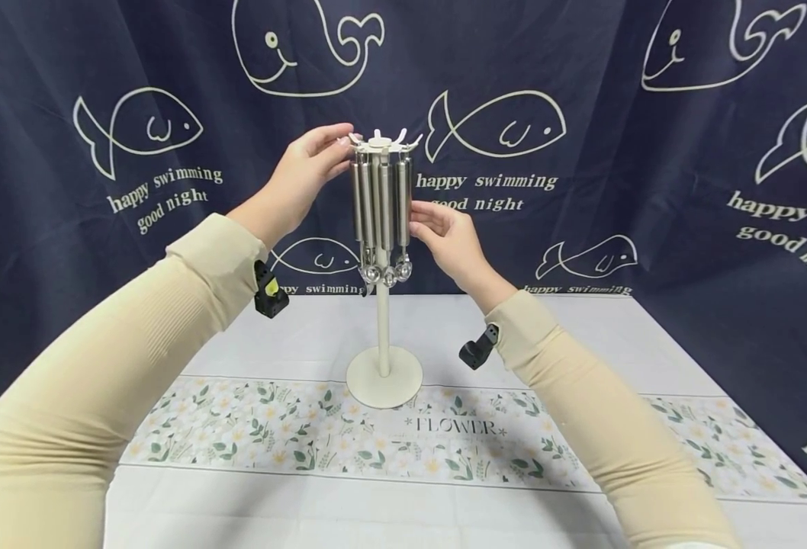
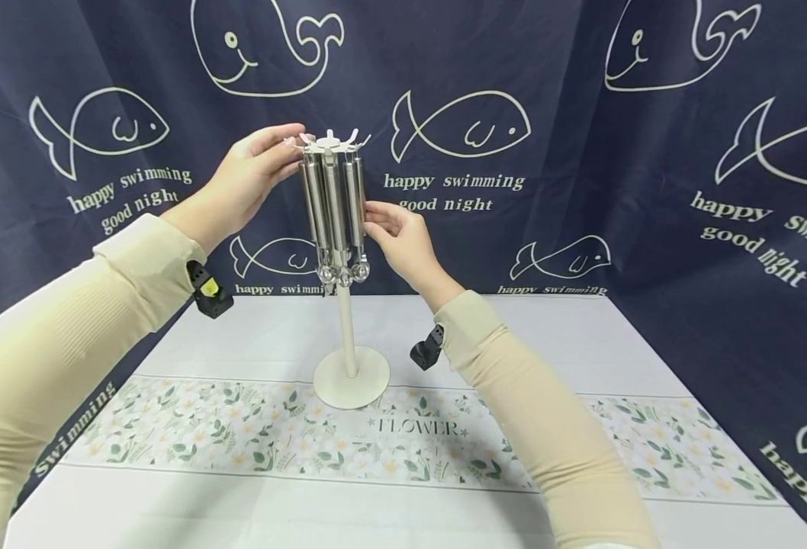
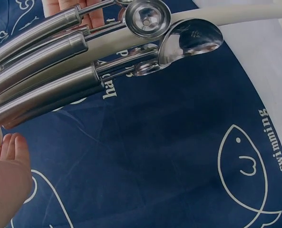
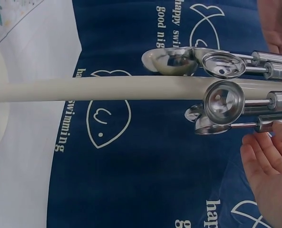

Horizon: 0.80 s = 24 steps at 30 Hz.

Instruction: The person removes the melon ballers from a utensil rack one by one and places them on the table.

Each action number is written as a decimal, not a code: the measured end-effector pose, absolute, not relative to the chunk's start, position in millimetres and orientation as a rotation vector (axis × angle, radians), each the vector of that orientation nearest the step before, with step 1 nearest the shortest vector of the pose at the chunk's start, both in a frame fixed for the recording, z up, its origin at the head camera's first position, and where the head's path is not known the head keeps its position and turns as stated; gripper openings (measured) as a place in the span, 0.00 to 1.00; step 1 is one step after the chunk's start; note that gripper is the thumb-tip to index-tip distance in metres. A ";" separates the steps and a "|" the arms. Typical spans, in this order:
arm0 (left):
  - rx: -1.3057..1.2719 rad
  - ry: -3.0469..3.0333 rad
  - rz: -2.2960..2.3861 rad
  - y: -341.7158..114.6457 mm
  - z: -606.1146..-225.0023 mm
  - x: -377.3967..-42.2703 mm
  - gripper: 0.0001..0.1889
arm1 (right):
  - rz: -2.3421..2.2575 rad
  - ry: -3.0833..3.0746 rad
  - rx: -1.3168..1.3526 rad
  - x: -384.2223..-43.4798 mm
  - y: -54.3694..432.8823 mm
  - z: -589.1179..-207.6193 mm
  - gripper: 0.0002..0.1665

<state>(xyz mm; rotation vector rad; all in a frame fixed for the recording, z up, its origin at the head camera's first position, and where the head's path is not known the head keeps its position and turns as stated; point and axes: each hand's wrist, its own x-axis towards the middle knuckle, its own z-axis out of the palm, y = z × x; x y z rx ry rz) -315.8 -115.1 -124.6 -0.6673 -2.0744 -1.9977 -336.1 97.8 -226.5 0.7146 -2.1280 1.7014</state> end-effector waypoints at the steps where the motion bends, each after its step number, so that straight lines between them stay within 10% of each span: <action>1: -0.669 -2.072 -2.001 -115.3 -124.8 -315.8 0.22 | 1.692 -2.132 0.707 -335.8 97.5 -226.2 0.21; 24: -0.681 -2.004 -2.075 -120.1 -125.7 -314.2 0.23 | 1.857 -2.034 0.715 -336.3 91.1 -220.6 0.18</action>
